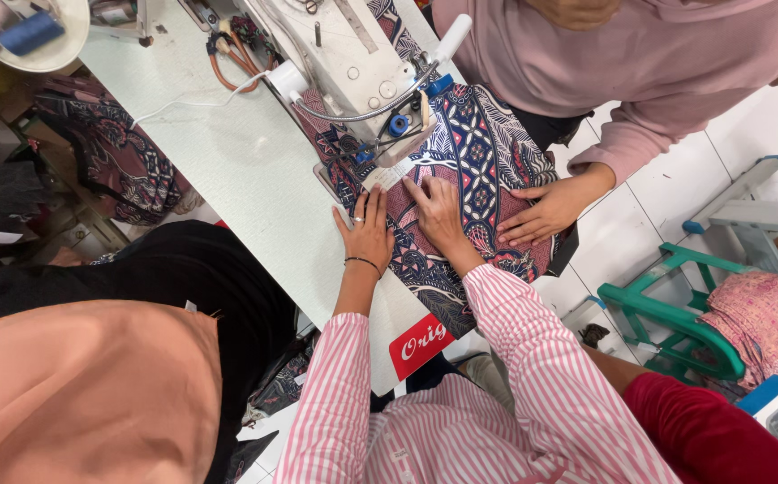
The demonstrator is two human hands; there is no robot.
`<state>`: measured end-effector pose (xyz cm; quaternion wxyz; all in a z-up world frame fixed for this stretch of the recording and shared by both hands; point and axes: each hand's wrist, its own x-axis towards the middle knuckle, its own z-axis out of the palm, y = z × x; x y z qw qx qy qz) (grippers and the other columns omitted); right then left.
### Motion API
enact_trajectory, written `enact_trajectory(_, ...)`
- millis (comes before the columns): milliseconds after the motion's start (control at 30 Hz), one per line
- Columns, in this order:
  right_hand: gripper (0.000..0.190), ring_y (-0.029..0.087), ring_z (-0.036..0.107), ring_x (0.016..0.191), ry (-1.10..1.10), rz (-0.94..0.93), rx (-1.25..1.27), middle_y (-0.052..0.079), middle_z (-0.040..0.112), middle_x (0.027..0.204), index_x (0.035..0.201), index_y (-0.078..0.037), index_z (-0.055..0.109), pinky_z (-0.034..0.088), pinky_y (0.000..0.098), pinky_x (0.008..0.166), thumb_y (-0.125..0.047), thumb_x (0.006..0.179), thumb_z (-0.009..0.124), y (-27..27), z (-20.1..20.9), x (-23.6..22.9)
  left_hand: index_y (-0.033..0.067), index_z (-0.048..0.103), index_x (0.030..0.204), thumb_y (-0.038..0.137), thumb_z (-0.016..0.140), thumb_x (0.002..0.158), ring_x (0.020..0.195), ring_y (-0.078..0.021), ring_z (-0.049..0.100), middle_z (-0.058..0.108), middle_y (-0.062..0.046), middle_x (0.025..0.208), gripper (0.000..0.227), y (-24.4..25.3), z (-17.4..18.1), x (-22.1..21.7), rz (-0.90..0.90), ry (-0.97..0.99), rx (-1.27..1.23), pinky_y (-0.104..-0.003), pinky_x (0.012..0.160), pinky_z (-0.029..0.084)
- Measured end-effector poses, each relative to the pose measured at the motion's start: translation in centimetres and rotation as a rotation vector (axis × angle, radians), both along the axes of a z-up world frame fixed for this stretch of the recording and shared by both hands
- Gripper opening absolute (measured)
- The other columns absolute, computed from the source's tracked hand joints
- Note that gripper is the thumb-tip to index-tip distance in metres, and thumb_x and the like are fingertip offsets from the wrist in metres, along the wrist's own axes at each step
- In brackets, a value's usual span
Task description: The person walks to a workbench and uses a measuring tape, ruler, and pencil to measure and mark lines on a piece of cardboard. They align the tape measure and ruler, then draw straight lines along the edges to create a pattern.
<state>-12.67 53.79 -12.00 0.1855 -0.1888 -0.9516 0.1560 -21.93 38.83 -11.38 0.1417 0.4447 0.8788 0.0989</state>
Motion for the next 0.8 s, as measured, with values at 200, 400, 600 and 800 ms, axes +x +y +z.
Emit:
enact_trajectory(200, 0.05, 0.029, 0.054, 0.107, -0.01, 0.005, 0.022, 0.012, 0.058, 0.116, 0.138, -0.011, 0.064, 0.042, 0.0416, 0.094, 0.002, 0.089, 0.062, -0.04, 0.03, -0.14, 0.0133, 0.034, 0.158, 0.034, 0.065, 0.088, 0.151, -0.0206, 0.024, 0.026, 0.002, 0.165, 0.079, -0.11, -0.25, 0.03, 0.004, 0.003, 0.004, -0.071, 0.12, 0.008)
enact_trajectory(400, 0.05, 0.028, 0.055, 0.107, 0.001, 0.0, 0.038, 0.012, 0.058, 0.114, 0.137, -0.012, 0.065, 0.042, 0.0415, 0.094, 0.001, 0.089, 0.063, -0.13, 0.09, -0.15, 0.0133, 0.034, 0.158, 0.033, 0.065, 0.088, 0.151, -0.0206, 0.024, 0.025, 0.002, 0.165, 0.079, -0.08, 0.04, 0.01, 0.002, -0.001, -0.012, -0.071, 0.12, 0.008)
enact_trajectory(600, 0.048, 0.028, 0.054, 0.105, -0.012, -0.008, 0.04, 0.011, 0.058, 0.113, 0.136, -0.012, 0.066, 0.041, 0.041, 0.093, 0.001, 0.09, 0.063, -0.07, 0.06, -0.1, 0.0133, 0.032, 0.158, 0.033, 0.065, 0.089, 0.151, -0.0207, 0.023, 0.024, 0.002, 0.165, 0.079, 0.14, 0.41, -0.03, 0.004, -0.008, -0.017, -0.072, 0.119, 0.007)
enact_trajectory(800, 0.049, 0.027, 0.054, 0.105, -0.002, -0.016, 0.044, 0.01, 0.058, 0.112, 0.136, -0.013, 0.067, 0.041, 0.0412, 0.093, 0.001, 0.089, 0.063, -0.04, 0.31, -0.21, 0.0138, 0.032, 0.159, 0.034, 0.064, 0.089, 0.151, -0.0203, 0.022, 0.024, 0.002, 0.166, 0.079, 0.27, 0.51, -0.09, 0.004, -0.011, -0.032, -0.072, 0.119, 0.007)
